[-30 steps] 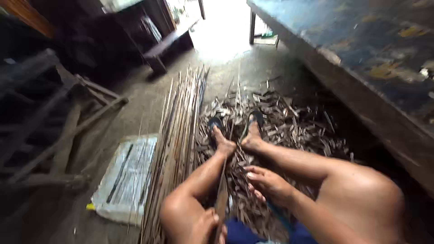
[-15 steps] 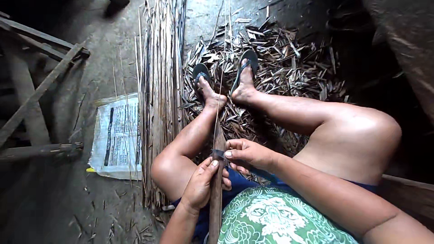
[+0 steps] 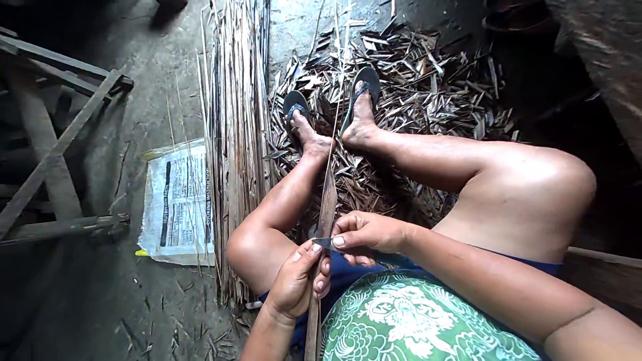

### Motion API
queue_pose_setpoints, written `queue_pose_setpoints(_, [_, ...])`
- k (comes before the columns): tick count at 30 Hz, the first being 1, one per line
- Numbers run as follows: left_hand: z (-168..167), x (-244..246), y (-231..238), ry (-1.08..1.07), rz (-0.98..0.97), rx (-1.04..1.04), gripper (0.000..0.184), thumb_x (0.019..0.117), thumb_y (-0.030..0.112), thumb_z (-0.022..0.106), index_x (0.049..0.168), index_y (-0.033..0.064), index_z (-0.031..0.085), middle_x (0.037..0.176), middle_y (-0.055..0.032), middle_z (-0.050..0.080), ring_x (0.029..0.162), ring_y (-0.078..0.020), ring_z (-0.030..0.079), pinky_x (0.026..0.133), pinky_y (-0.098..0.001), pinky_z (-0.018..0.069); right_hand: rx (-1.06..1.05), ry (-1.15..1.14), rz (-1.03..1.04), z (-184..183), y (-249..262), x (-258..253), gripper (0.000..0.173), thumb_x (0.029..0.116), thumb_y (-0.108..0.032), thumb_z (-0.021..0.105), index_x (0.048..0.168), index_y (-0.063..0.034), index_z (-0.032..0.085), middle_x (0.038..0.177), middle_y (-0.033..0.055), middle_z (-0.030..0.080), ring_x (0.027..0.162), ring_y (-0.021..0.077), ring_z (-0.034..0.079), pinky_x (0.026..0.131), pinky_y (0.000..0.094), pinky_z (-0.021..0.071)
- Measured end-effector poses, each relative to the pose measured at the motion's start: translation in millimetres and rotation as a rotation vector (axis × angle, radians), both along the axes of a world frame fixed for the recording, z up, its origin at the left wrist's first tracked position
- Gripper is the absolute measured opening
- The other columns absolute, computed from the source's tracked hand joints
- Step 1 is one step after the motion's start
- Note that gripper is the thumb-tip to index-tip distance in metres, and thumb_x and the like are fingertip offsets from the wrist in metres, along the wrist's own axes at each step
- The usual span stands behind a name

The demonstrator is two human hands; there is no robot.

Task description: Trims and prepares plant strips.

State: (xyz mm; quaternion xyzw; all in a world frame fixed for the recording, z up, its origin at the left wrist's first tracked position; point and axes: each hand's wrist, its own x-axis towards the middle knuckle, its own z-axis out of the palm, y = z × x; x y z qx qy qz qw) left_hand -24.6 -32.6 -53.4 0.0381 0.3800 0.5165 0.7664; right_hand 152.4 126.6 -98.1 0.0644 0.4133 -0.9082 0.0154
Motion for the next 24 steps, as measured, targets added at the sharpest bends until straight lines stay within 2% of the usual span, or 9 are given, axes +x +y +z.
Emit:
queue_pose_setpoints(2, [2.4,-0.5,-0.9,-0.037,-0.019,0.012,0.021,0.1067,0.028,0.054,0.102,0.0097,0.064,0.071,0.0013,0.057,0.050,-0.0036,0.053,0.046,-0.0171,0.0457,0.044,0.038,-0.017,0.0,2.2,0.9,0.020,0.1055,-0.021,0.055,0.098,-0.0047,0.064,0.068,0.0031,0.066,0.049,0.0073,0.060,0.045,0.0214,0.0499])
queue_pose_setpoints(8, [7.2,-0.6,-8.3,-0.088,-0.051,0.011,0.020,0.1070,0.028,0.054,0.105,0.0089,0.061,0.071,0.0016,0.056,0.051,-0.0042,0.055,0.046,-0.0175,0.0475,0.089,0.081,-0.147,-6.2,16.7,3.4,0.016,0.1055,-0.017,0.053,0.098,-0.0067,0.063,0.072,0.0010,0.067,0.052,0.0061,0.060,0.047,0.0210,0.0504])
queue_pose_setpoints(12, [9.2,-2.4,-14.9,-0.103,-0.077,0.026,0.021,0.1065,0.029,0.055,0.102,0.0094,0.061,0.071,0.0016,0.056,0.050,-0.0041,0.054,0.045,-0.0175,0.0471,0.124,-0.006,-0.265,-4.5,31.3,6.8,0.018,0.1058,-0.021,0.052,0.099,-0.0088,0.063,0.072,-0.0003,0.067,0.053,0.0055,0.059,0.048,0.0202,0.0494])
queue_pose_setpoints(14, [9.5,-3.6,-19.4,-0.101,-0.091,0.028,0.021,0.1060,0.029,0.056,0.103,0.0094,0.062,0.070,0.0014,0.057,0.050,-0.0042,0.054,0.045,-0.0174,0.0472,0.113,-0.089,-0.388,-1.4,40.2,9.0,0.018,0.1054,-0.021,0.052,0.099,-0.0095,0.064,0.071,-0.0008,0.066,0.052,0.0044,0.058,0.048,0.0190,0.0491])
queue_pose_setpoints(17, [8.5,-5.3,-25.1,-0.095,-0.101,0.031,0.021,0.1057,0.029,0.057,0.105,0.0080,0.062,0.072,-0.0011,0.059,0.051,-0.0057,0.057,0.047,-0.0185,0.0496,0.071,-0.148,-0.520,-0.9,51.8,13.1,0.018,0.1065,-0.018,0.050,0.101,-0.0077,0.063,0.069,0.0031,0.065,0.051,0.0065,0.058,0.048,0.0196,0.0494])
queue_pose_setpoints(19, [7.5,-6.1,-23.6,-0.063,-0.085,0.021,0.023,0.1066,0.029,0.055,0.104,0.0083,0.062,0.073,-0.0022,0.060,0.052,-0.0063,0.058,0.047,-0.0188,0.0501,0.085,-0.116,-0.407,0.9,48.2,16.1,0.017,0.1053,-0.021,0.052,0.102,-0.0089,0.064,0.071,0.0016,0.067,0.051,0.0061,0.059,0.047,0.0198,0.0501])
queue_pose_setpoints(21, [7.9,-6.6,-18.3,-0.058,-0.073,0.025,0.028,0.1074,0.034,0.052,0.099,0.0096,0.063,0.071,-0.0008,0.059,0.051,-0.0058,0.056,0.046,-0.0186,0.0487,0.110,-0.050,-0.192,2.8,33.7,13.8,0.019,0.1048,-0.025,0.053,0.103,-0.0105,0.065,0.072,-0.0009,0.067,0.052,0.0049,0.059,0.046,0.0202,0.0499])
queue_pose_setpoints(24, [9.6,-4.1,-10.0,-0.083,-0.083,0.065,0.030,0.1082,0.034,0.050,0.096,0.0105,0.063,0.069,0.0016,0.056,0.049,-0.0048,0.054,0.044,-0.0181,0.0465,0.051,0.075,0.008,4.7,9.6,4.7,0.021,0.1051,-0.026,0.054,0.100,-0.0081,0.064,0.069,0.0013,0.065,0.050,0.0066,0.059,0.045,0.0217,0.0498])
